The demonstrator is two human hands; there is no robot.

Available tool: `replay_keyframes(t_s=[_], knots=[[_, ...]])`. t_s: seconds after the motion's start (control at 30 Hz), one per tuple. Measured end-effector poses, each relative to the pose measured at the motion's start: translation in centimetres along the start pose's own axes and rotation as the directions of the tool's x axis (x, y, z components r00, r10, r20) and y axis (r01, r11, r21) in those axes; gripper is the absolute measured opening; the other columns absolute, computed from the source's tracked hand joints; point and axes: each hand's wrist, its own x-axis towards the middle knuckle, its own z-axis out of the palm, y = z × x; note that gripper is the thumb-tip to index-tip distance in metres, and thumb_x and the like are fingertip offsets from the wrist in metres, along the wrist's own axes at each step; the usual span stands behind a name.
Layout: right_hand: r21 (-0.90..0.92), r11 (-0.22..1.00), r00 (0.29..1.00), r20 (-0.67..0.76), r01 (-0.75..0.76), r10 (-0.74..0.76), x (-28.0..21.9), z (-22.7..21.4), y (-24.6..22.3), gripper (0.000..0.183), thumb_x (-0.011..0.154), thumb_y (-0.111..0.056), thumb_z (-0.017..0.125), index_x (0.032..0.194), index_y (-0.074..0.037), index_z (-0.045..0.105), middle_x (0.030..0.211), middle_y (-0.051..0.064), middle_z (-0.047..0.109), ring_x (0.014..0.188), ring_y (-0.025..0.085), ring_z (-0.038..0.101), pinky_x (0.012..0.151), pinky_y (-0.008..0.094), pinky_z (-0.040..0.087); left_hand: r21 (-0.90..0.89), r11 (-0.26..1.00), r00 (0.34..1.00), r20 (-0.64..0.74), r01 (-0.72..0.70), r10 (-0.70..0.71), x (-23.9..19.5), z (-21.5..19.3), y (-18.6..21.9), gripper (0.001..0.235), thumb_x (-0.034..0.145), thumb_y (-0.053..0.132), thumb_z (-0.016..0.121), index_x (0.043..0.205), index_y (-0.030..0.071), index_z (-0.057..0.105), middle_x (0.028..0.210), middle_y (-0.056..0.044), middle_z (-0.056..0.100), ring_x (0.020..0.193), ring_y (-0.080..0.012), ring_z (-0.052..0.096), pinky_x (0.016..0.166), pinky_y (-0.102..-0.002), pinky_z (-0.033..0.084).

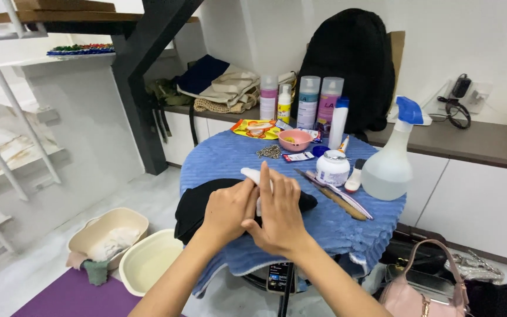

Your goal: Cleaning and maintaining leather and sequined bags using spray cleaner, a brush, and wipes.

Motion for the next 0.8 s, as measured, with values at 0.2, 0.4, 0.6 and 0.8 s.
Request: replay_keyframes(t_s=[0.2, 0.4, 0.6, 0.8], knots=[[0.402, 0.915, 0.998, 0.067, -0.032, 0.006, 1.1, -2.0, 0.5, 0.114, 0.090, -0.084, -0.002, 0.159, 0.005, -0.016, 0.165, 0.028, 0.021, 0.146, 0.041, 0.029, 0.114, 0.052, 0.012, -0.433, 0.901, 0.996, -0.089, -0.016, -0.025, 0.7, -3.0, 1.6, 0.072, 0.094, 0.063, 0.052, 0.143, 0.011, 0.044, 0.119, -0.017, 0.075, 0.089, -0.0493, 0.072, 0.073, -0.062, 0.057], [0.874, 0.451, 0.963, 0.064, -0.180, 0.261, 1.9, -4.3, 0.6, 0.111, 0.094, -0.080, 0.028, 0.158, -0.008, -0.026, 0.167, 0.032, 0.013, 0.138, 0.045, 0.044, 0.114, 0.061, 0.031, -0.292, 0.954, 0.988, -0.117, 0.063, -0.101, 0.9, -0.9, 0.7, 0.023, 0.096, 0.028, 0.067, 0.118, 0.022, 0.072, 0.105, 0.003, 0.079, 0.092, -0.0254, 0.077, 0.073, -0.035, 0.062], [0.134, 0.866, 0.862, -0.105, -0.482, 0.496, -3.1, 2.0, 6.3, 0.057, 0.111, -0.035, 0.040, 0.062, -0.015, 0.062, 0.050, 0.011, 0.060, 0.054, 0.033, 0.066, 0.051, 0.037, 0.045, -0.156, 0.987, 0.998, -0.030, 0.049, -0.055, 1.6, -2.5, 3.0, 0.025, 0.094, 0.032, 0.071, 0.112, 0.015, 0.073, 0.096, -0.006, 0.079, 0.083, -0.0271, 0.077, 0.066, -0.037, 0.063], [0.012, 0.809, 0.809, 0.012, -0.587, 0.587, -2.8, 1.3, 5.2, 0.070, 0.111, -0.044, 0.033, 0.057, -0.010, 0.062, 0.052, 0.017, 0.063, 0.062, 0.039, 0.070, 0.053, 0.046, 0.048, -0.083, 0.990, 0.981, 0.171, 0.111, -0.095, 2.2, -1.2, 2.1, 0.032, 0.107, 0.034, 0.047, 0.085, 0.017, 0.063, 0.069, -0.004, 0.067, 0.066, -0.0322, 0.073, 0.058, -0.043, 0.059]])
